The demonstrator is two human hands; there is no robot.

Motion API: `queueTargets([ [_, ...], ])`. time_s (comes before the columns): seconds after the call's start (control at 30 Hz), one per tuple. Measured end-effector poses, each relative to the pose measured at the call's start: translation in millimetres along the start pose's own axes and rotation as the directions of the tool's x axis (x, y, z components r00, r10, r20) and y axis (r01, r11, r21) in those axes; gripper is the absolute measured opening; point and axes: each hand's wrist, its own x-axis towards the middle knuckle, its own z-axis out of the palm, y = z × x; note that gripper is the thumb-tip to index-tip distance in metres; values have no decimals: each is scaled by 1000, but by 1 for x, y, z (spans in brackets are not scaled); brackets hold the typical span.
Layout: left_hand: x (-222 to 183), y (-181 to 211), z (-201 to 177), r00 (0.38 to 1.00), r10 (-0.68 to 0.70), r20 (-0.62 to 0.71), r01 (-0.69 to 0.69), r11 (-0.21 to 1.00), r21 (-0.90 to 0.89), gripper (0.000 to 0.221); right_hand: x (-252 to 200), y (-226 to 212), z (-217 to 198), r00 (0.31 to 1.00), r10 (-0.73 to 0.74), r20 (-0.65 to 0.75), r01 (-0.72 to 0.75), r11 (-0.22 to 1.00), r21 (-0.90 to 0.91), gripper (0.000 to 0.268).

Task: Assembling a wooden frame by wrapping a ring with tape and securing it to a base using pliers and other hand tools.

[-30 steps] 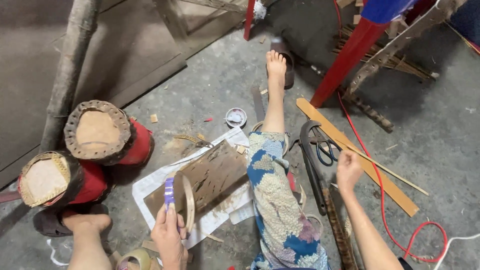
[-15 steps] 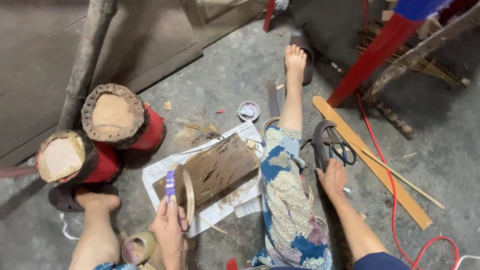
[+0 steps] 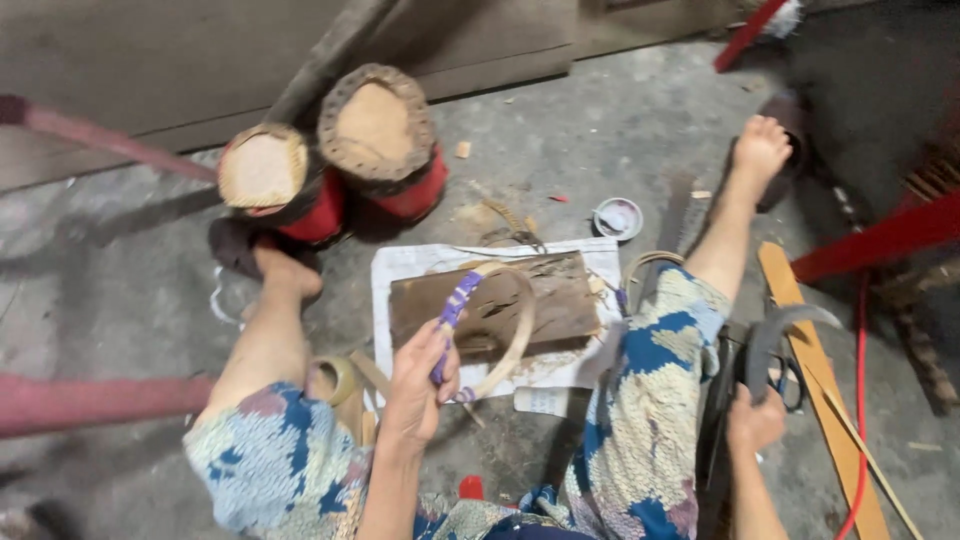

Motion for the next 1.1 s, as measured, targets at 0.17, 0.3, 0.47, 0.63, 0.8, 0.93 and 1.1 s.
queueTargets([
  [0.17,3,-1,-9,993,106,53,-96,982,-161,39,10,-14,-50,984,-110,-142,135,974,180,41],
  [0.3,-2,-3,-11,991,133,21,-126,974,-189,39,20,-40,-82,958,-177,-227,241,924,297,38],
  [0.47,-28,25,7,989,-85,122,93,994,-65,30,54,-118,-125,886,-222,-407,414,774,479,34],
  [0.63,-49,5,10,935,-133,328,155,987,-41,27,5,-363,-312,771,-626,120,205,422,883,64],
  [0.8,-93,34,-22,907,56,418,-182,946,267,48,-45,-424,-287,633,-624,459,-22,577,816,54],
  [0.93,-139,72,-88,917,382,-114,-294,841,454,37,-33,-426,-277,641,-514,571,-499,285,818,20],
  [1.1,-109,-30,-314,722,310,-619,-447,891,-76,25,-12,-403,-260,729,-400,556,-492,259,831,16],
])
